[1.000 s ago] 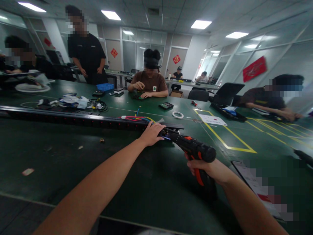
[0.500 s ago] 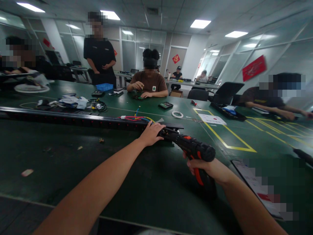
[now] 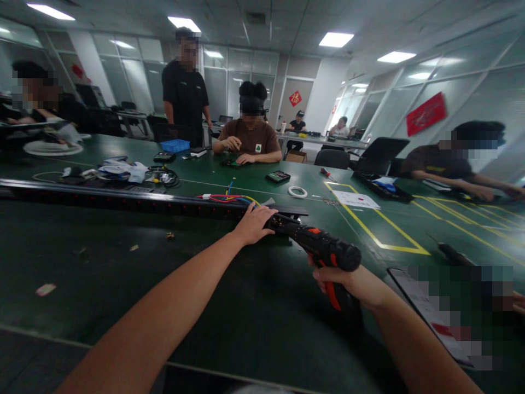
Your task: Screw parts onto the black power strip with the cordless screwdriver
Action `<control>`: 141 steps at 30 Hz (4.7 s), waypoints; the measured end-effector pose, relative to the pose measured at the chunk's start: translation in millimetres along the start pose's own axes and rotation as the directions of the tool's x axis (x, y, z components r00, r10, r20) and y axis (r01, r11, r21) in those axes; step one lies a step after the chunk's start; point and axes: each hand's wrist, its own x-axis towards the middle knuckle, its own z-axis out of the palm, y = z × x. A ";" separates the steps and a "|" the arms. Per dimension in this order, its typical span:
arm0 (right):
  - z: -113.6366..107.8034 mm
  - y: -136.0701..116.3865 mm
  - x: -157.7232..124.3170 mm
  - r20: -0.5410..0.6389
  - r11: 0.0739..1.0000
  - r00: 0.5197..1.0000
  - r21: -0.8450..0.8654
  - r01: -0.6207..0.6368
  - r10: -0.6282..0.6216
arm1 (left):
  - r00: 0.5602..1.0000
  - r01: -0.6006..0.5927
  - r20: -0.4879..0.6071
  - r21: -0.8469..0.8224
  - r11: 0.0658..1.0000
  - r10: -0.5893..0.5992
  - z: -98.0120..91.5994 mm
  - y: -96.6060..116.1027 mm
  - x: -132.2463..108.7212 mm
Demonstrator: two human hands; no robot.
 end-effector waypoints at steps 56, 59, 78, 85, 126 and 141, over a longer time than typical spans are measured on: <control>1.3 -2.3 -1.3 0.025 1.000 1.000 -0.017 -0.002 0.002 | 1.000 -0.005 -0.004 0.000 1.000 0.005 -0.4 -0.5 -0.6; 1.3 -2.8 -1.5 0.022 1.000 1.000 -0.020 -0.005 0.006 | 1.000 -0.002 -0.005 -0.004 1.000 0.002 -0.7 -0.5 -0.2; -0.7 -0.9 0.5 0.007 1.000 1.000 -0.024 -0.009 0.009 | 1.000 -0.005 0.000 -0.001 1.000 0.005 1.5 -1.6 -0.3; 0.7 -3.1 0.1 0.006 0.999 1.000 -0.033 -0.018 0.019 | 1.000 -0.017 -0.001 -0.011 1.000 0.017 2.5 -3.3 -0.8; 1.2 -4.0 -2.4 0.010 1.000 1.000 -0.028 -0.009 0.009 | 1.000 -0.011 0.000 0.001 1.000 0.011 -1.0 -0.1 0.0; -0.4 -0.2 -0.1 -0.003 1.000 1.000 -0.026 -0.009 0.009 | 1.000 -0.010 0.006 -0.003 1.000 0.010 1.8 -2.6 0.0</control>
